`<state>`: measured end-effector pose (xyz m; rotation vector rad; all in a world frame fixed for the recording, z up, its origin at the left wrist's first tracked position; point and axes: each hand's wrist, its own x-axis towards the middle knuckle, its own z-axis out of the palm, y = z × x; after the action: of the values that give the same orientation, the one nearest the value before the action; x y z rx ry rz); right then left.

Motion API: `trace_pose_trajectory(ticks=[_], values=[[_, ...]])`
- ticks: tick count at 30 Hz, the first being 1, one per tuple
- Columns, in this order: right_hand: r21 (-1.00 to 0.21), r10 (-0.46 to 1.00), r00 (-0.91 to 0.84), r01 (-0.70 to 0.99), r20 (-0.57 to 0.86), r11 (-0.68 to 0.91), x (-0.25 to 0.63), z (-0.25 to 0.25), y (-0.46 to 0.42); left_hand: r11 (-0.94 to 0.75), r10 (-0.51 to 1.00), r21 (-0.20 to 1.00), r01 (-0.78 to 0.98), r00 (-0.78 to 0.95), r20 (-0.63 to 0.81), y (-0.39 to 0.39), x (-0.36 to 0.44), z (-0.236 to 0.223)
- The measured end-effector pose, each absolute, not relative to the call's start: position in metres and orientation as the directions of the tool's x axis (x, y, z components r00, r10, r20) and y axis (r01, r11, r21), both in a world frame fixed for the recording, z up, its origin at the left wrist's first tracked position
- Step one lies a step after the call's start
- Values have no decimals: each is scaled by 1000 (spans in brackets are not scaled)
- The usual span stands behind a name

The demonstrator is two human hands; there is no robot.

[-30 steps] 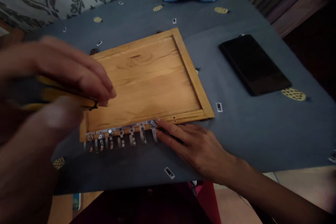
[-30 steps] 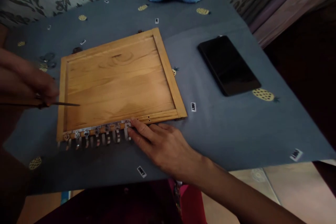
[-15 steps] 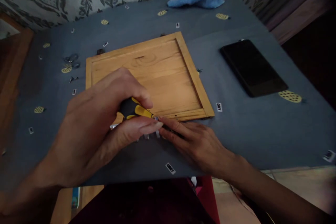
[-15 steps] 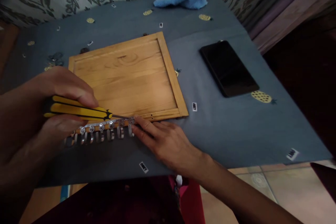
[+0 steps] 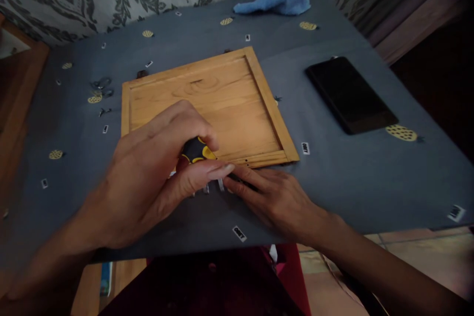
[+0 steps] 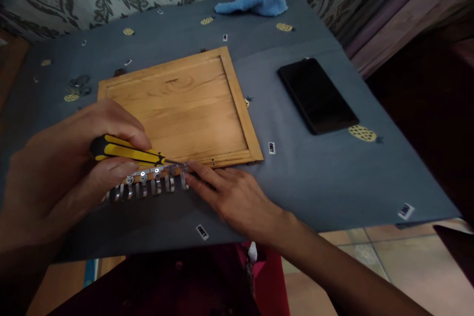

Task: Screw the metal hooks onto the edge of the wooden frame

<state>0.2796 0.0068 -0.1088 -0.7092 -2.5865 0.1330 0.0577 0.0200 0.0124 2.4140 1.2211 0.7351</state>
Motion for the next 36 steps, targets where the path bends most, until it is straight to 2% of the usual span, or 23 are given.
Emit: trace_pose_trajectory(ticks=[14, 19, 21, 28, 33, 36], values=[[-214, 501, -771, 453, 392, 865, 281, -113, 7, -571, 820, 500, 651, 490, 297, 20, 59, 10], [-214, 501, -777, 453, 382, 865, 280, -111, 7, -499, 866, 640, 583, 336, 369, 20, 60, -1], [-217, 502, -771, 453, 391, 865, 280, -109, 8, -489, 872, 653, 578, 309, 380, 20, 61, -3], [-210, 501, -768, 455, 399, 865, 279, -110, 7, -530, 848, 604, 596, 363, 386, 24, 62, -3], [-200, 502, -773, 461, 387, 864, 281, -112, 6, -619, 774, 387, 683, 447, 449, 26, 59, -2], [-203, 502, -765, 460, 404, 864, 280, -110, 6, -629, 760, 335, 702, 463, 455, 25, 57, 2]])
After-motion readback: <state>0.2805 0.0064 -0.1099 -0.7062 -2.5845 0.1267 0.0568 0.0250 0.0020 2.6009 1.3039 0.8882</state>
